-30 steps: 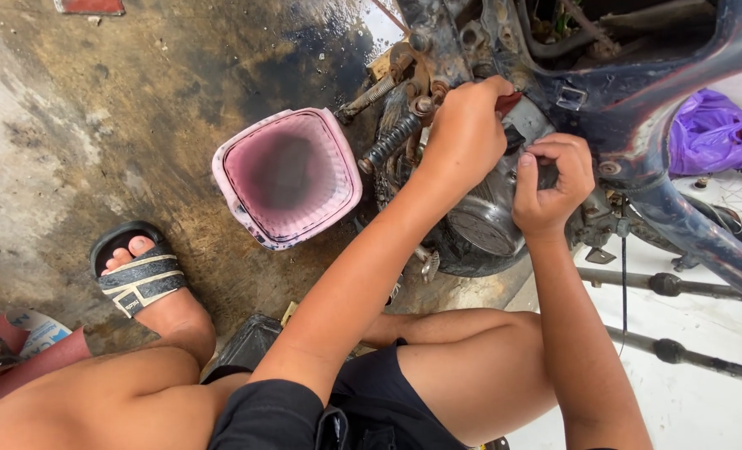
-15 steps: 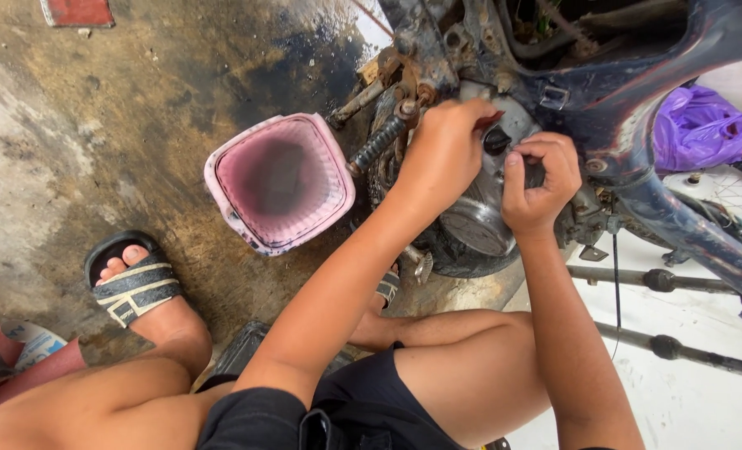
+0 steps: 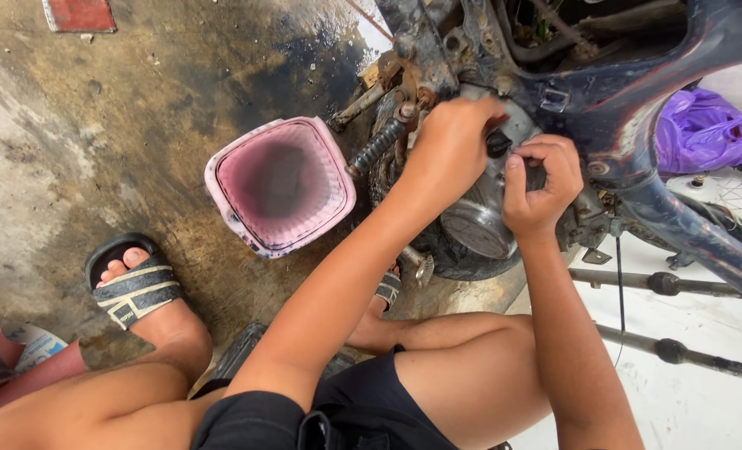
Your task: The person sands the surface of a motorcycle engine case with a piece of sandpaper, dipping the sandpaper into a small container of water periodically.
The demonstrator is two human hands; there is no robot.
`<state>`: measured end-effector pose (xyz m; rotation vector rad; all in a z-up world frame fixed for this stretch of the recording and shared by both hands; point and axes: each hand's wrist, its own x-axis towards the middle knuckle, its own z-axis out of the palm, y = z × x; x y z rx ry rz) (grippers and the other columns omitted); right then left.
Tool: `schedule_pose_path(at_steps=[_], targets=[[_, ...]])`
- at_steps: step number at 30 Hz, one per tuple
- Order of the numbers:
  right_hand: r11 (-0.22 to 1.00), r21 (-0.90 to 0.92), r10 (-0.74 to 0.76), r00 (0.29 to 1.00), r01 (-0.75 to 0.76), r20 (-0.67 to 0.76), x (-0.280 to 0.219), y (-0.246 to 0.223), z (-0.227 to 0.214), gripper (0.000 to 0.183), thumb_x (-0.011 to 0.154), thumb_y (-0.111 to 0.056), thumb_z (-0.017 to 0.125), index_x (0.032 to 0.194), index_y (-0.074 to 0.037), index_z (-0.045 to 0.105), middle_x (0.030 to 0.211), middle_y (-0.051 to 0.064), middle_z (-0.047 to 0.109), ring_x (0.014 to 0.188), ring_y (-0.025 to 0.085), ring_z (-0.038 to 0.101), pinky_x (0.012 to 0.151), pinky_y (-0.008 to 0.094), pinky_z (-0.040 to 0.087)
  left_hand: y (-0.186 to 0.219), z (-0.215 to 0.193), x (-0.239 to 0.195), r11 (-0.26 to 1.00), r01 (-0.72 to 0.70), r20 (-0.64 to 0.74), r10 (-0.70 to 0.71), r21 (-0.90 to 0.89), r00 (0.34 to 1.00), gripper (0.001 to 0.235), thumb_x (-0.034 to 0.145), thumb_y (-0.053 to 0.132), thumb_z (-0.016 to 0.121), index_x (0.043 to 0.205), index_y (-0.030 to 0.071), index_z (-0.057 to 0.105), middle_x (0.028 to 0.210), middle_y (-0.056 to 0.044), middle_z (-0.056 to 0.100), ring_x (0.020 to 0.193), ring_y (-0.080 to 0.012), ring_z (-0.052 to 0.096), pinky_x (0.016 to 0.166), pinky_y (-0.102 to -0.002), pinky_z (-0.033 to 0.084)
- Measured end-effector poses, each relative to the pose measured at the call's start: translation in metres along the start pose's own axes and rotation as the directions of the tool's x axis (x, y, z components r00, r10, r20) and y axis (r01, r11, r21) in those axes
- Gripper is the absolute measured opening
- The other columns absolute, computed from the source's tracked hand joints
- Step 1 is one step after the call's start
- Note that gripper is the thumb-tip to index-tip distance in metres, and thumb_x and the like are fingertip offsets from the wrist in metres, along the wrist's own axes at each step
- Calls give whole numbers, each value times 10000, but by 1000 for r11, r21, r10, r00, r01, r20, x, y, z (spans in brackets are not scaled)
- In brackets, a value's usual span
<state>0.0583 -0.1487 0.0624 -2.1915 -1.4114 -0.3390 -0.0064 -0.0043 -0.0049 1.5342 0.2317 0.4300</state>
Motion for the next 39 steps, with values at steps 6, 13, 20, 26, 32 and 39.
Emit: schedule_pose_path(at_steps=[6,13,20,26,32,39], targets=[[1000,21,-9,1000,9,5,2,-4,0,267,1073,-168,661,868,2,661,852,145,662,670,260,511,651,383,447,-6,8,-6,991,-31,-95,19,-128,995,247,934,-63,557,1115,-13,717,920,-274,730,860,-496,734,669,-524,654],[999,9,-31,999,30,27,-5,4,-3,322,1081,-207,678,846,13,657,838,166,673,681,306,535,658,412,442,-13,16,7,997,-38,-146,29,-60,989,219,912,-8,570,1069,19,720,870,-240,750,859,-499,731,679,-597,630],[1000,22,-13,1000,13,5,-1,8,-2,260,1054,-136,693,855,30,669,853,165,673,719,309,569,667,393,460,-4,1,-11,985,-71,-78,59,-155,995,274,960,-55,537,1162,18,706,952,-225,735,921,-427,744,777,-477,650],[999,25,-19,1000,19,11,-4,5,-5,256,1050,-128,704,857,38,674,854,172,676,726,311,571,672,395,463,-2,7,-12,987,-135,-125,124,-82,984,284,948,-87,529,1150,25,696,913,-194,720,888,-408,743,776,-454,639],[1000,21,2,1000,-2,-6,-3,8,-3,261,1044,-146,698,847,24,682,846,149,675,725,303,586,685,393,473,9,-2,-26,992,-123,-115,119,-26,986,296,974,-86,524,1208,9,678,937,-208,697,866,-376,714,762,-387,601],[1000,28,-7,1000,8,-18,-1,3,-2,274,1057,-134,681,827,15,671,822,138,669,695,293,567,678,399,478,26,-13,-42,994,-107,-112,105,-20,988,288,992,-112,497,1238,-73,641,962,-273,686,864,-406,716,703,-409,609]])
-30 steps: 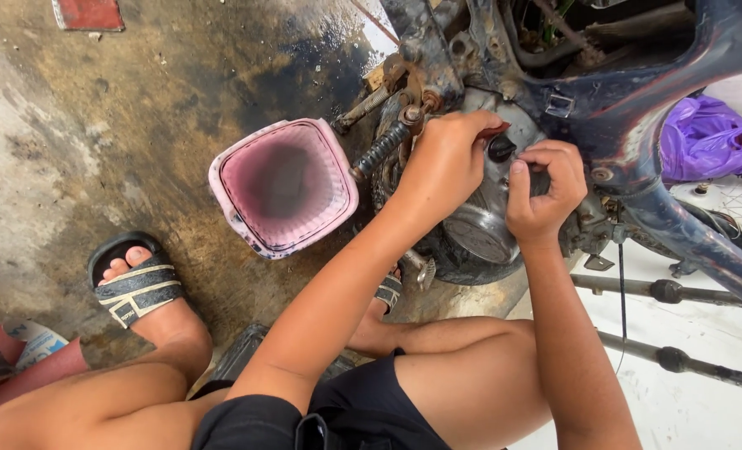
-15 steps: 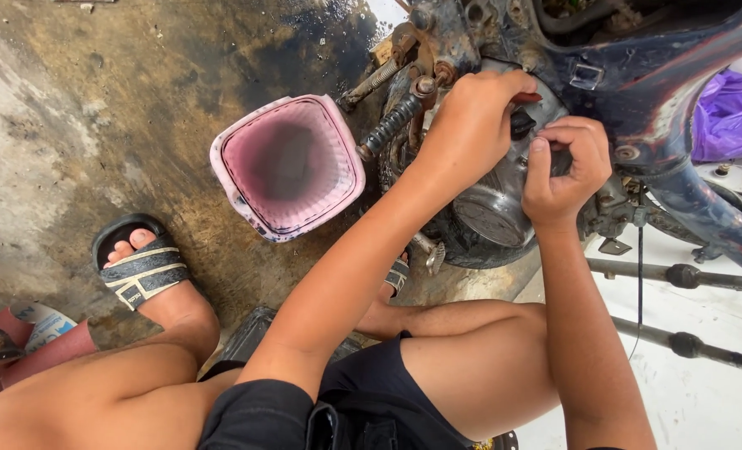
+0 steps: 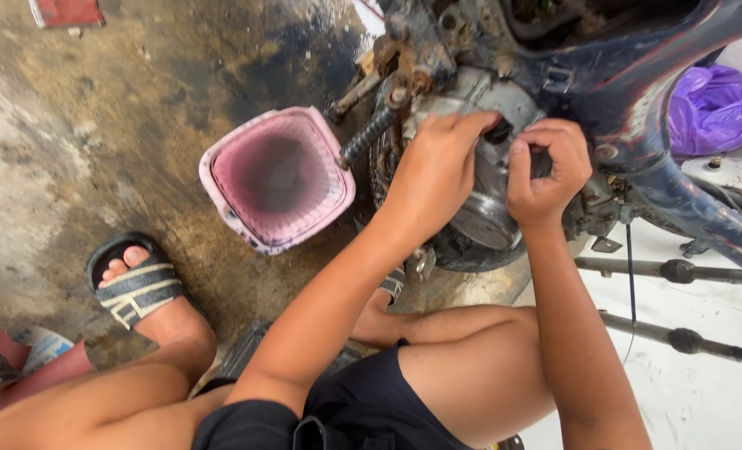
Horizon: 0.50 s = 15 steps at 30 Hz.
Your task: The person sands the surface of a motorcycle engine case with a piece of sandpaper, dipping the sandpaper into a small container of water periodically.
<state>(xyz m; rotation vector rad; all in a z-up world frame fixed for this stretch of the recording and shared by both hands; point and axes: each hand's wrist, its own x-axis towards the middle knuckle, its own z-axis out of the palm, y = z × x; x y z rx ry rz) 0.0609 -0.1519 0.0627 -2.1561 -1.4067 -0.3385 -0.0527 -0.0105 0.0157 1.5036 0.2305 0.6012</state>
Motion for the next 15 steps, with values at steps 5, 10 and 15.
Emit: schedule_pose_path(at_steps=[5,10,15], targets=[[1000,-7,4,1000,-4,5,-2,3,1,235,1035,-100,697,833,19,682,836,149,675,700,301,579,684,398,471,-12,9,9,997,29,-3,-29,67,1000,273,972,-81,531,1201,-24,667,911,-217,688,826,-371,715,691,-387,617],[1000,-20,-21,1000,21,-3,1,0,0,251,1042,-117,698,832,18,674,844,154,683,706,309,586,688,406,475,-1,-3,7,995,30,22,-32,95,999,278,943,-82,546,1173,-10,683,876,-207,685,805,-359,718,659,-377,625],[999,34,21,1000,-21,-17,-2,1,-1,229,1030,-96,688,829,15,678,844,156,686,692,297,571,659,388,461,10,-10,10,999,34,-14,-33,43,999,214,966,-20,594,1160,42,660,939,-178,670,838,-408,732,678,-463,632]])
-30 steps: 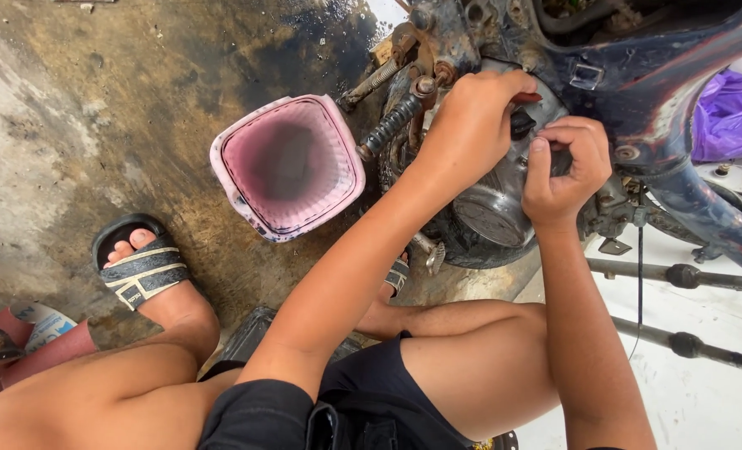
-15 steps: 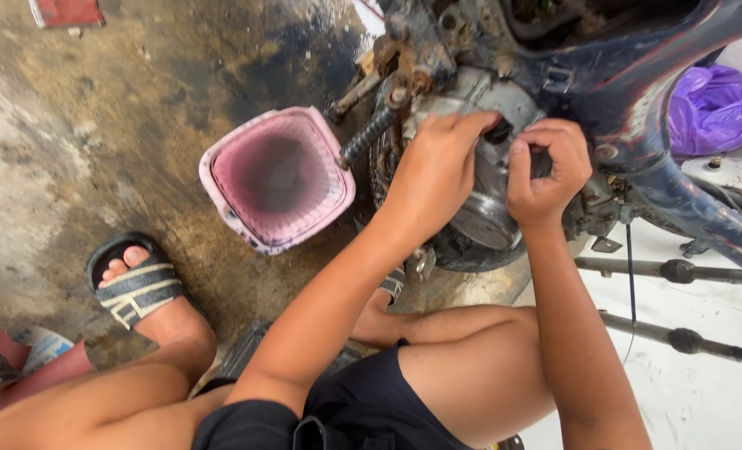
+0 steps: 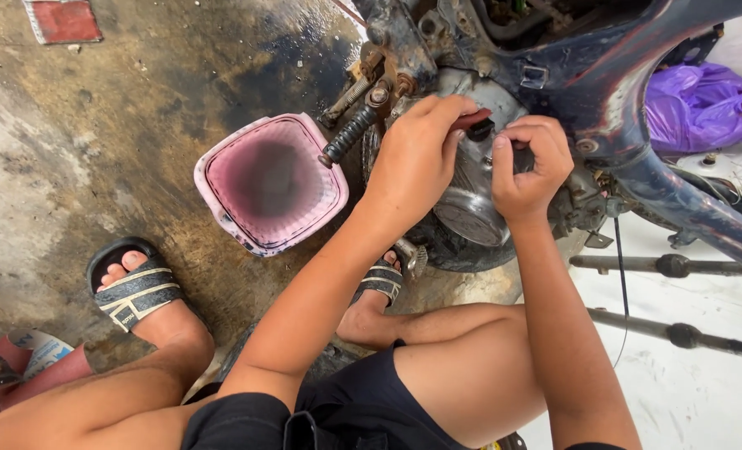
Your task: The person sands the surface of a motorcycle engine case with a piece of sandpaper, dipping the sandpaper into a small container of water periodically.
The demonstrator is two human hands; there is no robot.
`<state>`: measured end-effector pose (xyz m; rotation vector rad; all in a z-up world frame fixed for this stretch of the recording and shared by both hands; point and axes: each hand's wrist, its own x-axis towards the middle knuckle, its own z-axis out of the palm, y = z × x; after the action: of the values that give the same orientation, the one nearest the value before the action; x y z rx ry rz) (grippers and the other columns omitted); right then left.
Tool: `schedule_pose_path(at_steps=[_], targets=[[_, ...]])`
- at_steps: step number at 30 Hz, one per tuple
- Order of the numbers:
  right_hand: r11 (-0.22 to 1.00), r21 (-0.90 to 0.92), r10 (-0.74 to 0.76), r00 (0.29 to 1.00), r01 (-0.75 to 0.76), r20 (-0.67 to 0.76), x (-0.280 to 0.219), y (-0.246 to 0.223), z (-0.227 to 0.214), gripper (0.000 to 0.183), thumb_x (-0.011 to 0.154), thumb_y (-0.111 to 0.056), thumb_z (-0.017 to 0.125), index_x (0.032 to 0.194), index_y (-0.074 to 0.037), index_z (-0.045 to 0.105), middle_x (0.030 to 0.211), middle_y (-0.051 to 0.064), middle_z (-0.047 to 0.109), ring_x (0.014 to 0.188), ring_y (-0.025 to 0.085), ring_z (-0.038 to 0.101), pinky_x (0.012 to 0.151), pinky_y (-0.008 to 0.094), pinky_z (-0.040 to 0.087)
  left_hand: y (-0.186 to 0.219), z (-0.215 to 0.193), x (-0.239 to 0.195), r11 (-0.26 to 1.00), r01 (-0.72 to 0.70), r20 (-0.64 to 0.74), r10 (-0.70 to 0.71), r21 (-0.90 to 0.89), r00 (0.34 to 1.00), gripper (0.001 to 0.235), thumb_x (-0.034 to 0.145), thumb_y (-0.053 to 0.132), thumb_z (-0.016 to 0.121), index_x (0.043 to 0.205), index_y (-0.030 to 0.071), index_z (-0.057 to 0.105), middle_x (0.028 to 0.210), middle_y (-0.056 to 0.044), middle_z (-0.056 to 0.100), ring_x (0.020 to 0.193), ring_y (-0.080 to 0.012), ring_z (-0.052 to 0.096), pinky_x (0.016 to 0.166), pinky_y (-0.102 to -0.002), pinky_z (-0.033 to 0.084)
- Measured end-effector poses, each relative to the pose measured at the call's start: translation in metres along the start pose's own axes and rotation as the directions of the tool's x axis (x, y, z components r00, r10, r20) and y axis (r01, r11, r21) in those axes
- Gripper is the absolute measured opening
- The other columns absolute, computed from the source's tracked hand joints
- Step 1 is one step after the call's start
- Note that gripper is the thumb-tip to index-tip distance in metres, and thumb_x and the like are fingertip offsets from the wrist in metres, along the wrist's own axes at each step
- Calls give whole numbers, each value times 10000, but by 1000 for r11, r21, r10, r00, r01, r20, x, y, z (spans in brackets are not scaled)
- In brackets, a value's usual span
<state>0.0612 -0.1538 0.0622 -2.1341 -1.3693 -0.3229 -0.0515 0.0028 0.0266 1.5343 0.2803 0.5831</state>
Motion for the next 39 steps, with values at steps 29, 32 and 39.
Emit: schedule_pose_path(at_steps=[29,32,39], targets=[[997,82,1,1000,-1,-3,6,-12,-17,328,1047,-177,531,788,-2,630,805,139,630,751,284,612,694,395,477,-24,-12,122,912,-382,820,101,149,564,203,933,156,683,1127,118,728,1000,-56,736,850,-241,659,733,-411,495],[998,61,1,1000,-1,6,8,-10,-14,328,1049,-199,534,804,-7,637,818,135,632,759,281,614,699,393,478,-21,-12,128,919,-364,829,84,150,553,185,929,117,674,1104,125,731,976,-54,734,836,-238,655,716,-412,496],[999,18,50,999,-51,20,11,-12,-11,276,1008,-173,573,794,-7,625,809,140,618,755,281,602,695,383,463,-31,2,133,920,-368,836,95,133,541,145,921,137,695,1039,82,760,908,-79,757,776,-249,685,663,-402,532]])
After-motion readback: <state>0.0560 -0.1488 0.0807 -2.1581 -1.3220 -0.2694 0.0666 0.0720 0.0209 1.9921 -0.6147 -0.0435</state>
